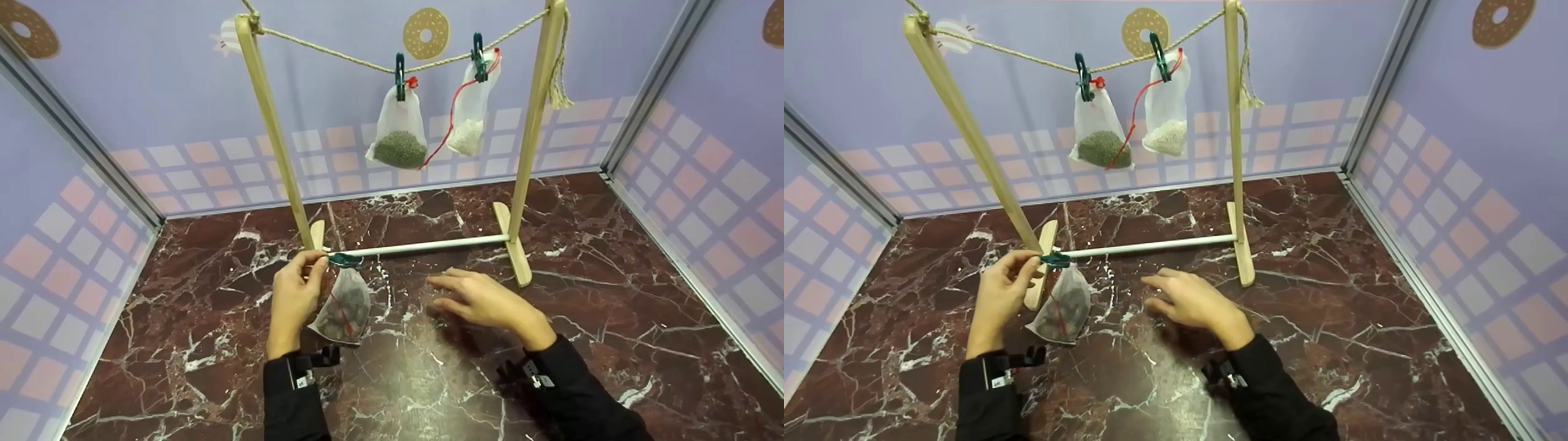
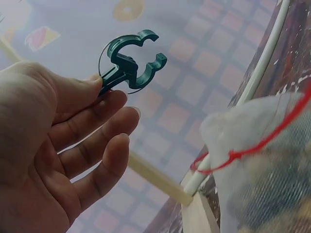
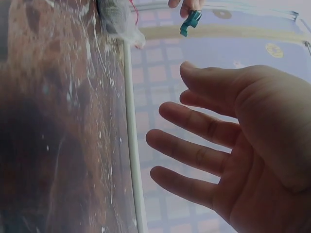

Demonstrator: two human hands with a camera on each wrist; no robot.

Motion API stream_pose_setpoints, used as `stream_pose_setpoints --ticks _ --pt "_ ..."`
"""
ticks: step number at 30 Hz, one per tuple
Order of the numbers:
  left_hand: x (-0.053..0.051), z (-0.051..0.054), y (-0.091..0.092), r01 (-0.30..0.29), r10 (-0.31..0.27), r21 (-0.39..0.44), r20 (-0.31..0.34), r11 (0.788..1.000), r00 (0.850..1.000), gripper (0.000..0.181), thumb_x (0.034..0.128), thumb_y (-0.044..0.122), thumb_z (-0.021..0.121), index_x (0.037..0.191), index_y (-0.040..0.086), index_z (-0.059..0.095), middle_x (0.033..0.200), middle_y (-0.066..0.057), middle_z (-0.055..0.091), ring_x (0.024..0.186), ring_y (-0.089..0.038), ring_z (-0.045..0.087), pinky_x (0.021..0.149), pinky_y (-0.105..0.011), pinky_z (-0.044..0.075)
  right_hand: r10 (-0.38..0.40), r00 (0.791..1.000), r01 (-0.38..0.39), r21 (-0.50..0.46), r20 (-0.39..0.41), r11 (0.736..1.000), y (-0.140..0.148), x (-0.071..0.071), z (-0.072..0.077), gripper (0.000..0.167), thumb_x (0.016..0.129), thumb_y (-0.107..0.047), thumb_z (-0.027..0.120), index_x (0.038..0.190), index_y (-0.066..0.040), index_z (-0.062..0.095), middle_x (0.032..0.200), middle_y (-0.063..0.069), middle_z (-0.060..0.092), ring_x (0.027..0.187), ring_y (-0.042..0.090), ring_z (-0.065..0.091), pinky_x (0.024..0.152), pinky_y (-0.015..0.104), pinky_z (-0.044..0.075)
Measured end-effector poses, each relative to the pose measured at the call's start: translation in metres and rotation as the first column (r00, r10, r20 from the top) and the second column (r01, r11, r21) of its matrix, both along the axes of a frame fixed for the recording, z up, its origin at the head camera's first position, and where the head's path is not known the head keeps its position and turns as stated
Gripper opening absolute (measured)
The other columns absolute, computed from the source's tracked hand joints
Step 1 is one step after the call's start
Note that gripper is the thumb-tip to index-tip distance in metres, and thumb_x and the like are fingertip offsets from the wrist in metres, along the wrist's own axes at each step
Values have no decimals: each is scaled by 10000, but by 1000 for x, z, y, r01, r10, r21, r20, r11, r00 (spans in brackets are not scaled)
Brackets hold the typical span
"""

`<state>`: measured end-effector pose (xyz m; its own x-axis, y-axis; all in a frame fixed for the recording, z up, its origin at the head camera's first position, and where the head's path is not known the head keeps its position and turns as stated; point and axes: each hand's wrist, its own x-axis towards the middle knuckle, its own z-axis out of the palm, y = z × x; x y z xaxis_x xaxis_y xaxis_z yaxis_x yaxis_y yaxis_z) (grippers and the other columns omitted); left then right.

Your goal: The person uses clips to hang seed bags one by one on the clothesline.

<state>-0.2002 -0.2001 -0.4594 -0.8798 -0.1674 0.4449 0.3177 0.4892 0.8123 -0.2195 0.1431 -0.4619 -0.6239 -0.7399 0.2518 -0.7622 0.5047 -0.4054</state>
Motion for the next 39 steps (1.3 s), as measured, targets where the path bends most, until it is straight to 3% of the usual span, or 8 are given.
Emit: stream_pose_setpoints --ticks 6,12,17,24,29,39 --pt "1 -10 -9 -22 21 20 21 1000 1000 117 980 86 678 1038 1 733 863 -103 726 693 -219 644 596 -196 468 9 997 -8 -19 76 1000 -14 3 4 459 1011 -279 646 1400 -41 590 1102 69 677 803 146 631 819 361 568" --pt "-1 -21 -17 -32 29 60 53 998 998 121 979 63 671 1041 -31 716 916 -193 723 772 -376 690 627 -184 482 26 977 -14 -57 214 998 -45 -9 4 429 1003 -214 652 1361 15 595 1138 125 711 936 177 686 872 371 577" --pt "-1 -26 -23 -48 41 79 90 996 995 116 983 56 662 1041 -33 709 937 -218 717 759 -305 700 643 -189 503 9 960 3 -41 279 999 -76 -24 -4 403 996 -177 655 1328 48 607 1107 136 728 937 207 701 873 343 574" --pt "-2 -29 -26 -67 60 61 113 996 992 138 995 71 648 1064 -33 706 935 -234 710 754 -261 705 642 -190 522 -37 908 74 -74 417 994 -111 -34 -5 426 999 -200 656 1363 14 593 1261 146 682 1075 242 676 981 377 526" --pt "-3 -31 -28 -83 74 69 114 994 991 133 993 51 642 1066 -43 702 936 -241 706 735 -244 702 621 -182 526 -84 887 159 -129 454 979 -131 -34 -6 466 992 -168 662 1404 19 552 1356 175 620 1183 304 628 1037 429 489" --pt "0 -31 -29 -77 65 87 134 993 989 139 998 63 639 1063 -47 695 927 -250 700 754 -306 699 611 -177 518 -103 827 211 -135 553 968 -141 -41 -32 433 985 -203 688 1345 26 612 1127 135 727 987 230 703 867 324 564"
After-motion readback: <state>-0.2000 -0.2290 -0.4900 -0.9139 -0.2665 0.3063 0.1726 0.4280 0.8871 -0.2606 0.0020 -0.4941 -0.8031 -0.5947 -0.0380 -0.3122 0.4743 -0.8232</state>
